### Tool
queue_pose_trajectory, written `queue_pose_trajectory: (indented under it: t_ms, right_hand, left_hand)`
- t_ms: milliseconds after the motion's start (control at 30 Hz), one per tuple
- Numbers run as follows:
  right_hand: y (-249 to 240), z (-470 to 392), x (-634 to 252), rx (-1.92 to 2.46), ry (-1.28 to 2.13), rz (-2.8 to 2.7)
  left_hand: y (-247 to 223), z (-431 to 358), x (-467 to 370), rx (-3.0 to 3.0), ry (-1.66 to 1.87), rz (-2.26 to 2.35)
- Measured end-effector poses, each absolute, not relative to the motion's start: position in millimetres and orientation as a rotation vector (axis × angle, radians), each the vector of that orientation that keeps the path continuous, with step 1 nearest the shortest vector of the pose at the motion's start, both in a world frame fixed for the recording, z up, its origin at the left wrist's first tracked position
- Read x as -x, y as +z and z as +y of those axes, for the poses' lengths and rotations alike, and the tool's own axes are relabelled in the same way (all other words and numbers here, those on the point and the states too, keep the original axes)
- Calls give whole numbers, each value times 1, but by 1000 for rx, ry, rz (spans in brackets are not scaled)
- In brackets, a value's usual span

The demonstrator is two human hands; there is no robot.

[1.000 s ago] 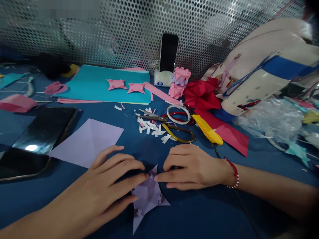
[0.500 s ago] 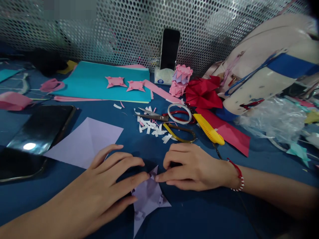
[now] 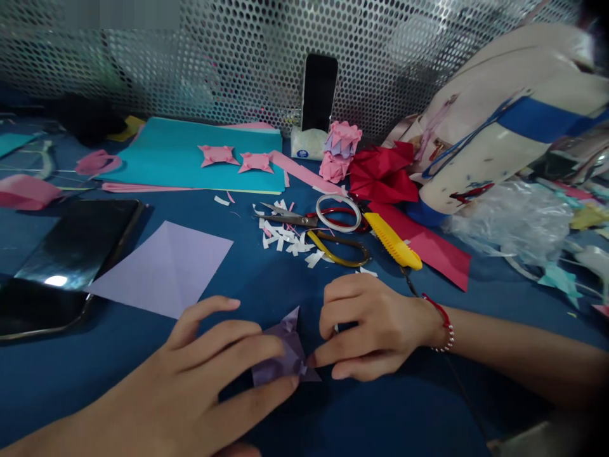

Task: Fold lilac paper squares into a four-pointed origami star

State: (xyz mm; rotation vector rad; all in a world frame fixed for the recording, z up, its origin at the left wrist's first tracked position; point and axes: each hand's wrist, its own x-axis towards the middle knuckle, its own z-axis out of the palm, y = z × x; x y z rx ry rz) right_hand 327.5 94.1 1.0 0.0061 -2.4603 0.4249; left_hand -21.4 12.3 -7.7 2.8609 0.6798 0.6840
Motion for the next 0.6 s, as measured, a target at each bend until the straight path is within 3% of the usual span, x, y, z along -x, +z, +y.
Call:
queue_pose_trajectory:
  t_ms: [600]
  right_hand:
    - [3, 93, -327, -23, 402, -2520]
  left_hand:
    - [-11, 10, 14, -2944, 623, 735]
